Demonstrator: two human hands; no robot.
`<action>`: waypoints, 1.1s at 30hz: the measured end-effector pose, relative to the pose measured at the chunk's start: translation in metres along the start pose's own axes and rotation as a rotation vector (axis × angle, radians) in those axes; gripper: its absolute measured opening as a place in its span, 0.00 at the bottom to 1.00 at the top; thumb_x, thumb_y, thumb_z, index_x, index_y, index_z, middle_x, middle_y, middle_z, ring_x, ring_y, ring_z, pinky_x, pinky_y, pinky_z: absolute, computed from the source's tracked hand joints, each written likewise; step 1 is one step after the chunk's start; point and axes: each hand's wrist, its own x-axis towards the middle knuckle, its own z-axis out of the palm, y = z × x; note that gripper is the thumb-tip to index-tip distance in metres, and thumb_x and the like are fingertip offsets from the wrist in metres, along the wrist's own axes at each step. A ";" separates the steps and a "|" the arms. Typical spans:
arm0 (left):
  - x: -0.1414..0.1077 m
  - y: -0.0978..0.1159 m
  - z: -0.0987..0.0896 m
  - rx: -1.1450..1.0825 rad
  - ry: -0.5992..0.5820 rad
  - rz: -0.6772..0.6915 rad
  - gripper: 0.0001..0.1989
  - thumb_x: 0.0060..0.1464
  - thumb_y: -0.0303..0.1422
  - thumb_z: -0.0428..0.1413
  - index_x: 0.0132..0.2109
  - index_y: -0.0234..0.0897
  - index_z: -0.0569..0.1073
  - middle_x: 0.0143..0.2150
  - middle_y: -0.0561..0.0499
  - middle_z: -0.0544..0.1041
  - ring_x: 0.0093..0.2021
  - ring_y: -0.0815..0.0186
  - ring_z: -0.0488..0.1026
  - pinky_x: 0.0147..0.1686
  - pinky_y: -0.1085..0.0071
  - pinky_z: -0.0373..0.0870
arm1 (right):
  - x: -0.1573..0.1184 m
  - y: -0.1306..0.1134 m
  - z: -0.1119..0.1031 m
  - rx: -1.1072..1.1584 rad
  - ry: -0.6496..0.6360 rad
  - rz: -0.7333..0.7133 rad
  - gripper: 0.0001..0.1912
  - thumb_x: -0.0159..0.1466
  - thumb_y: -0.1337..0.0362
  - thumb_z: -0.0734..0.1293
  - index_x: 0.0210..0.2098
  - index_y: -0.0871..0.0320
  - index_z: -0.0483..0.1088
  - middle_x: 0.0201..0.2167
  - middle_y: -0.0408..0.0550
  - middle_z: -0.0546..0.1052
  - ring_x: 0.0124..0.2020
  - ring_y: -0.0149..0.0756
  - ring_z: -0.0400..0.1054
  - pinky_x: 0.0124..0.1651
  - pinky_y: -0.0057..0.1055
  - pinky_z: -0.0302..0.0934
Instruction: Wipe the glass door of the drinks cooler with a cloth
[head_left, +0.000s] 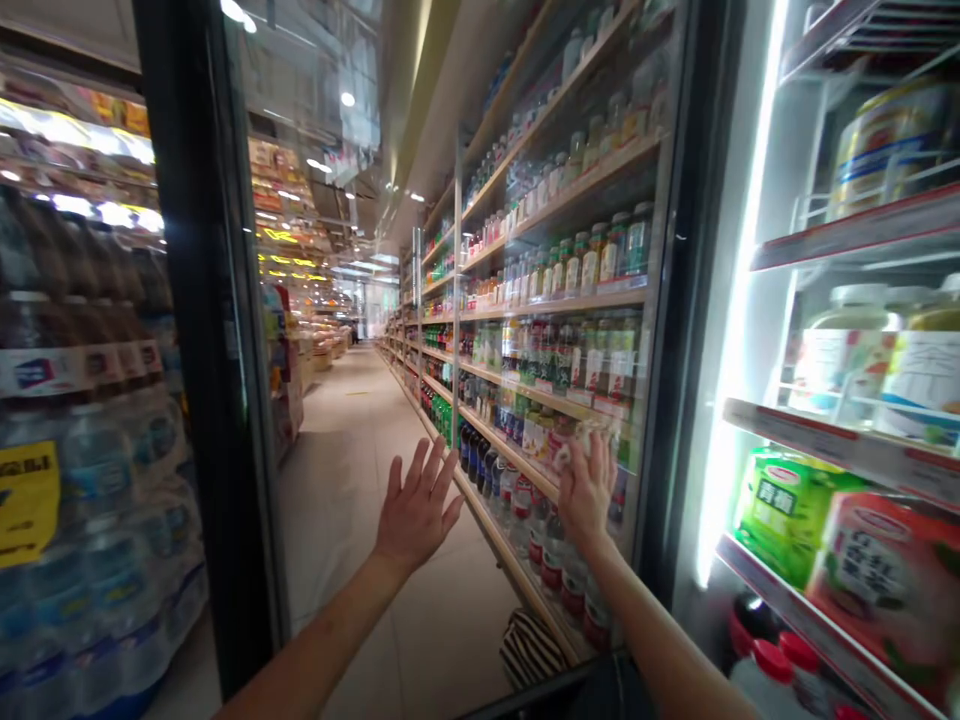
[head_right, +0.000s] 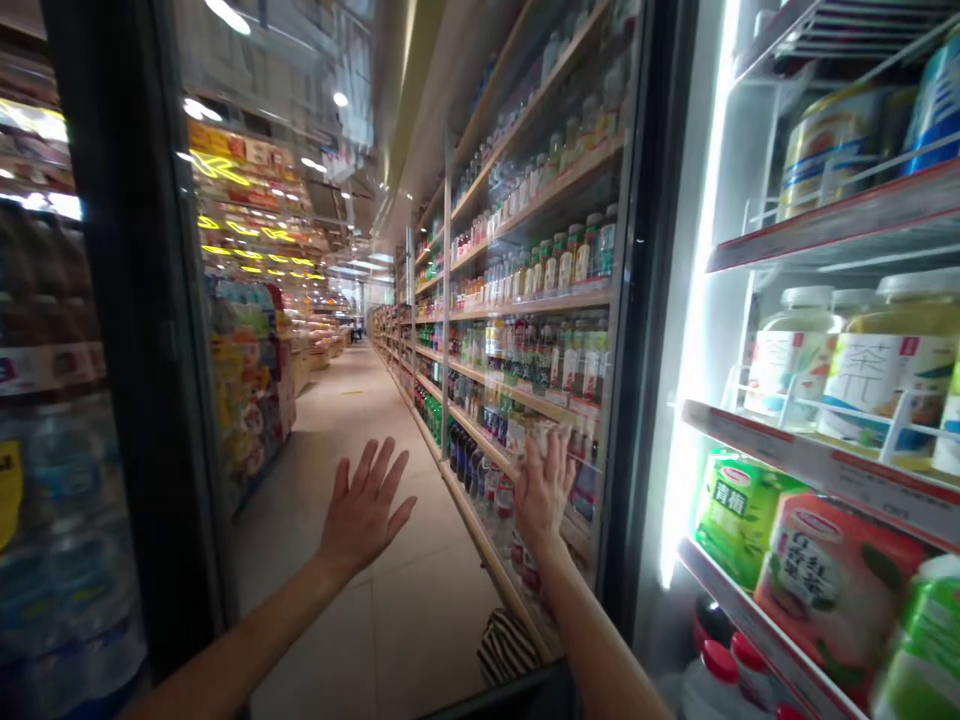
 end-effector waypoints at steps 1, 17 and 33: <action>0.000 0.000 0.000 0.000 -0.002 0.002 0.31 0.55 0.40 0.51 0.63 0.37 0.52 0.61 0.42 0.61 0.67 0.62 0.42 0.63 0.57 0.35 | -0.003 -0.012 0.000 0.023 -0.031 -0.087 0.23 0.63 0.67 0.56 0.58 0.54 0.58 0.63 0.56 0.54 0.65 0.47 0.43 0.60 0.53 0.45; 0.000 0.000 -0.003 0.016 -0.014 0.015 0.31 0.55 0.40 0.51 0.63 0.37 0.53 0.62 0.42 0.60 0.67 0.62 0.41 0.63 0.57 0.35 | 0.020 -0.041 0.001 0.139 -0.098 -0.334 0.21 0.62 0.68 0.57 0.54 0.52 0.63 0.61 0.51 0.60 0.66 0.43 0.42 0.63 0.49 0.40; 0.001 -0.005 -0.014 0.005 -0.060 0.030 0.28 0.55 0.39 0.50 0.62 0.39 0.57 0.61 0.44 0.62 0.65 0.60 0.49 0.63 0.58 0.39 | 0.054 -0.048 0.006 0.134 -0.020 -0.403 0.20 0.62 0.67 0.58 0.54 0.50 0.63 0.58 0.49 0.64 0.65 0.40 0.46 0.63 0.47 0.38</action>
